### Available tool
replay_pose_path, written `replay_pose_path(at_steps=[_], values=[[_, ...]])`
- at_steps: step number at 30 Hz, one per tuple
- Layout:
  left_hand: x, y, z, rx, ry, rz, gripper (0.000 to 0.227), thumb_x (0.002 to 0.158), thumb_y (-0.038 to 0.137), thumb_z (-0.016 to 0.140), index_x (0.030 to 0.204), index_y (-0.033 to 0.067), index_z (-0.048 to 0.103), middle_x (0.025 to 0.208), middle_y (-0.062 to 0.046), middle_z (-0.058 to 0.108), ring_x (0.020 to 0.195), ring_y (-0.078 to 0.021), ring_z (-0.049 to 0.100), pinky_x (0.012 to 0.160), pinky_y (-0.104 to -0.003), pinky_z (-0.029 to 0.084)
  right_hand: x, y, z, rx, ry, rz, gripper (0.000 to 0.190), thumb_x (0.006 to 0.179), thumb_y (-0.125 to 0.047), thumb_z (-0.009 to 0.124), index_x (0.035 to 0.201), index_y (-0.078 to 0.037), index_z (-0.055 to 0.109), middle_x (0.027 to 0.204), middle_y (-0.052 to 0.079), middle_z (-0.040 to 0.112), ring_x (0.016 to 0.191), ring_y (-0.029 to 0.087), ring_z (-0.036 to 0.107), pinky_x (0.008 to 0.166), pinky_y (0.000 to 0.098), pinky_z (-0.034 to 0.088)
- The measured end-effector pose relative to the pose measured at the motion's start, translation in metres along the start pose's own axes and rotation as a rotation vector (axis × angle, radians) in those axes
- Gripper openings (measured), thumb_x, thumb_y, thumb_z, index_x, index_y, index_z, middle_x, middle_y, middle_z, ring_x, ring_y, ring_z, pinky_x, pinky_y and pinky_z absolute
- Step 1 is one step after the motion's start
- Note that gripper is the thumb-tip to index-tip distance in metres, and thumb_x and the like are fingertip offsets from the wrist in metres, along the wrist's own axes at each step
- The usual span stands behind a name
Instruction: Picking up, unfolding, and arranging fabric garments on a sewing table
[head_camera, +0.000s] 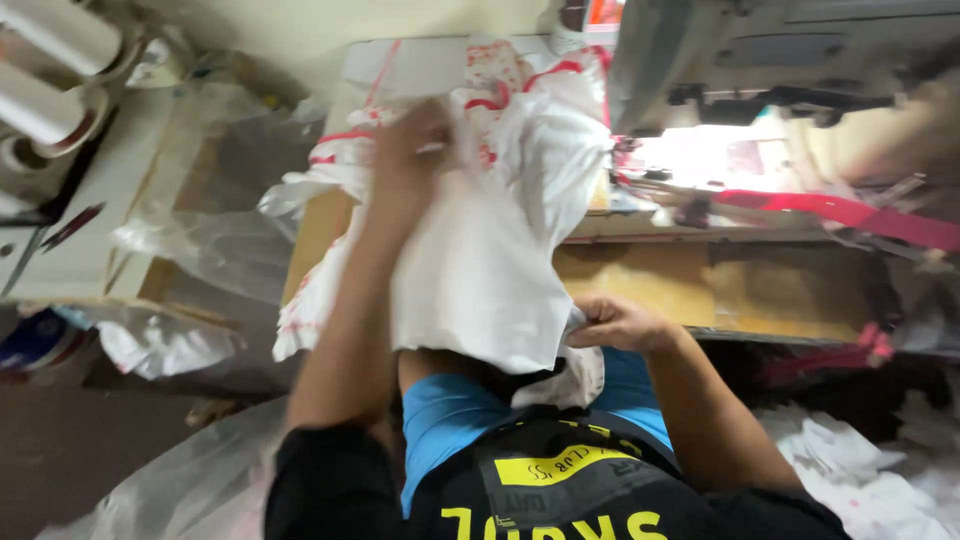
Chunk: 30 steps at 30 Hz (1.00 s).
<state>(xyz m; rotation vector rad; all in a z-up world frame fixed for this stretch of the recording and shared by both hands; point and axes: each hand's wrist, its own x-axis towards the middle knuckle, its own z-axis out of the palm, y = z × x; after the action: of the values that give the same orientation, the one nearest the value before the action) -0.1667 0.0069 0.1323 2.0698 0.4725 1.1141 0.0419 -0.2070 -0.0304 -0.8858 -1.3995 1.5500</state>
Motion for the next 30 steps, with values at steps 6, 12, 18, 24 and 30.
replay_pose_path(at_steps=[6, 12, 18, 24, 30], values=[[0.021, -0.099, 0.149, 0.645, 0.074, 0.274, 0.04, 0.075, 0.011, 0.078, 0.11, 0.0207, 0.062, 0.127, -0.014, 0.058, 0.107, -0.0409, 0.067, 0.072, -0.054, 0.062, -0.028, 0.047, -0.035, 0.238, 0.652, 0.036, 0.019, 0.087, -0.008, 0.075, 0.105, -0.008, 0.069, 0.078, 0.003, 0.07, 0.06, 0.012, 0.067, 0.046, 0.0212, 0.05], [-0.029, -0.082, 0.152, 0.451, -0.038, 0.416, 0.005, 0.087, 0.007, 0.058, 0.084, 0.0098, 0.06, 0.085, -0.012, 0.058, 0.079, -0.0349, 0.06, 0.073, -0.044, 0.05, -0.036, 0.07, -0.058, 0.095, 0.797, 0.035, 0.014, 0.099, -0.02, 0.068, 0.092, -0.009, 0.064, 0.063, -0.001, 0.054, 0.044, 0.009, 0.049, 0.033, 0.0181, 0.036], [-0.045, -0.061, 0.171, 0.802, -0.041, 0.591, 0.036, 0.092, 0.032, 0.056, 0.124, 0.0207, 0.069, 0.094, -0.003, 0.053, 0.083, -0.0255, 0.058, 0.073, -0.041, 0.049, -0.053, 0.024, -0.02, 0.005, 0.431, 0.088, 0.012, 0.092, -0.002, 0.067, 0.1, -0.005, 0.075, 0.087, -0.003, 0.067, 0.081, 0.009, 0.061, 0.067, 0.0288, 0.055], [-0.036, -0.086, 0.175, 0.597, -0.041, 0.744, 0.029, 0.09, 0.01, 0.055, 0.116, 0.0044, 0.067, 0.109, -0.016, 0.061, 0.101, -0.0355, 0.065, 0.088, -0.045, 0.05, -0.053, 0.049, -0.053, 0.064, 0.553, 0.034, 0.013, 0.093, -0.006, 0.069, 0.102, 0.001, 0.073, 0.088, 0.005, 0.07, 0.083, 0.014, 0.065, 0.074, 0.0325, 0.054], [0.004, -0.096, 0.165, 0.779, -0.04, 0.32, 0.043, 0.078, 0.018, 0.06, 0.12, 0.0236, 0.065, 0.086, -0.006, 0.06, 0.077, -0.0331, 0.067, 0.061, -0.047, 0.058, -0.016, 0.046, -0.065, -0.085, 0.624, -0.127, 0.009, 0.09, -0.005, 0.072, 0.084, 0.001, 0.068, 0.061, 0.008, 0.06, 0.049, 0.016, 0.061, 0.041, 0.0297, 0.054]])
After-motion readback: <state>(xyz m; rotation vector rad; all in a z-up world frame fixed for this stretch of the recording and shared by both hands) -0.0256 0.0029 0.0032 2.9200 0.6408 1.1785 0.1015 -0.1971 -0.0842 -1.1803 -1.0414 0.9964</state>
